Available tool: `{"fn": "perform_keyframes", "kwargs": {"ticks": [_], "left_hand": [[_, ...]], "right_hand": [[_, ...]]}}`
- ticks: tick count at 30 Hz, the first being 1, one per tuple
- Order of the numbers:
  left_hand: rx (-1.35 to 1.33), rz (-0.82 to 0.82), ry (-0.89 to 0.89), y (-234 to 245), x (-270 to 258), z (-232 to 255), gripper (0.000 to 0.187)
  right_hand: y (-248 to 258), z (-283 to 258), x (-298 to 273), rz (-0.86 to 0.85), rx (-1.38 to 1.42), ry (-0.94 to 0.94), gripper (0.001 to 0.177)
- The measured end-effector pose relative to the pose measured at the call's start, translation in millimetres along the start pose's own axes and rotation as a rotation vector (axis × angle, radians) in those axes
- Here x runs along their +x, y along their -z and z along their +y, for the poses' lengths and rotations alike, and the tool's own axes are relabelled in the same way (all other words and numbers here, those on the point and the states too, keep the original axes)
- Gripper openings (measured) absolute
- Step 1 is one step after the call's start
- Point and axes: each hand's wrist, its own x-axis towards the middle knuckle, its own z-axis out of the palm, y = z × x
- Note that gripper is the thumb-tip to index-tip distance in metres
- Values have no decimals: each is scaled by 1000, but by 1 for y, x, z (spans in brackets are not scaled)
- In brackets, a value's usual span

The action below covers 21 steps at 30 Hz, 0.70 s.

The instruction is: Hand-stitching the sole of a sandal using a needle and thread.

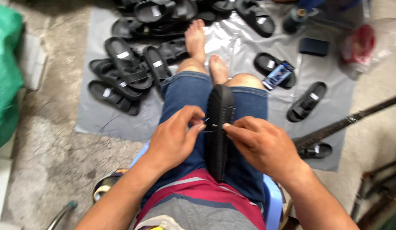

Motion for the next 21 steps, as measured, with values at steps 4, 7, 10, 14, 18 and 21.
{"fn": "perform_keyframes", "kwargs": {"ticks": [4,7,10,14,18,21], "left_hand": [[179,-23,25,-7,0,3,29],[153,-120,25,-3,2,28,39],[110,-183,-7,12,2,50,54],[229,-69,-7,15,5,45,61],[264,-115,99,4,7,31,62],[122,-197,69,4,11,40,60]], "right_hand": [[-3,1,1,-22,-35,-24,18],[-4,3,0,-28,-51,-36,20],[-2,3,-1,-37,-53,-51,21],[-3,4,-2,-68,-64,-72,24],[-6,4,-3,-68,-60,-73,23],[-5,6,-2,-66,-86,-68,20]]}}
